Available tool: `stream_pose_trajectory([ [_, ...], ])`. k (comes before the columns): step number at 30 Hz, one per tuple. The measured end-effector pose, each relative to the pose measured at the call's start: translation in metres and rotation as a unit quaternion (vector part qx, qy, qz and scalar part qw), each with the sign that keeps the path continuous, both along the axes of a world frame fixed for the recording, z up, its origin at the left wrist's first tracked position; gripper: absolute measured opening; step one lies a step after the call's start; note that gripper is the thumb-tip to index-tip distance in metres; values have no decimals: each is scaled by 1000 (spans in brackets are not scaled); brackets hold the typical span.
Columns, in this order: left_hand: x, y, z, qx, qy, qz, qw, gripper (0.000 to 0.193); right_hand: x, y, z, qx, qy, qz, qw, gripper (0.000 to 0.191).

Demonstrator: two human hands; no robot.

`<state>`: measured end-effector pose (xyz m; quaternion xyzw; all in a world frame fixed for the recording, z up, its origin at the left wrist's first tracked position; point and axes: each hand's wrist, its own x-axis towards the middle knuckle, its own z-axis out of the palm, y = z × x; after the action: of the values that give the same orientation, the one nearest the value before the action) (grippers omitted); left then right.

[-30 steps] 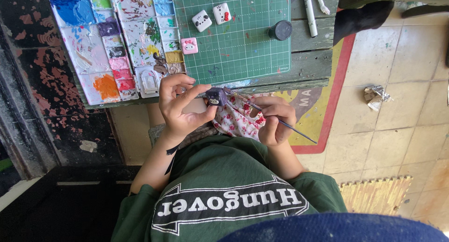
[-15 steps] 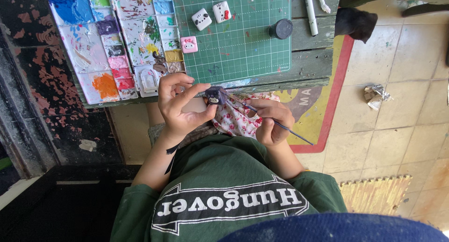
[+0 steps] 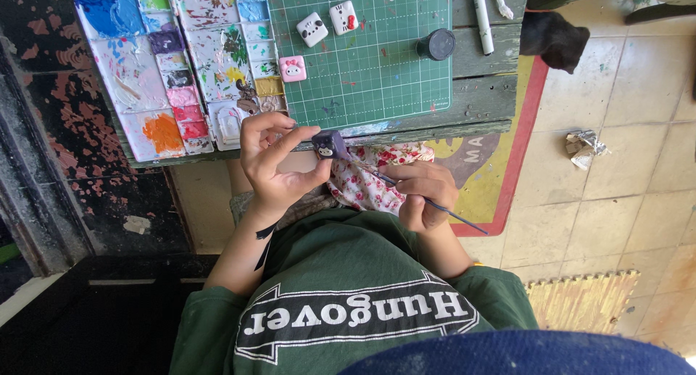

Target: The person sits at a low table painting small clay character charms with a paintbrush, dipping the brush into a watercolor palette and rotating each charm by hand to paint its sides, working on one charm at a time.

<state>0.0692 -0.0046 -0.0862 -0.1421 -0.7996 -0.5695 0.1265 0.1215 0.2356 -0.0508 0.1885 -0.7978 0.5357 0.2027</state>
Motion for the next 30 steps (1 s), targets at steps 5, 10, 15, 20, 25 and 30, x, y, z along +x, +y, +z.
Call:
stream_pose_trajectory([
  [5, -1, -1, 0, 31, -17, -12, 999, 41, 3, -4, 1, -81, -61, -62, 993, 25],
  [10, -2, 0, 2, 42, -20, -21, 999, 40, -7, -3, 3, -26, -40, -44, 998, 25],
  [15, -3, -1, 1, 42, -15, -9, 999, 41, -9, -1, 2, 35, 19, -22, 999, 22],
  [20, -3, -3, 0, 44, -17, -11, 999, 41, -7, -1, 3, -3, -19, -51, 998, 22],
  [25, -2, -1, -1, 42, -17, -17, 999, 41, -11, -3, 5, 7, -19, -32, 999, 23],
  [30, -3, -2, 0, 33, -16, -7, 999, 42, -12, 1, 10, 2, -2, -6, 1000, 22],
])
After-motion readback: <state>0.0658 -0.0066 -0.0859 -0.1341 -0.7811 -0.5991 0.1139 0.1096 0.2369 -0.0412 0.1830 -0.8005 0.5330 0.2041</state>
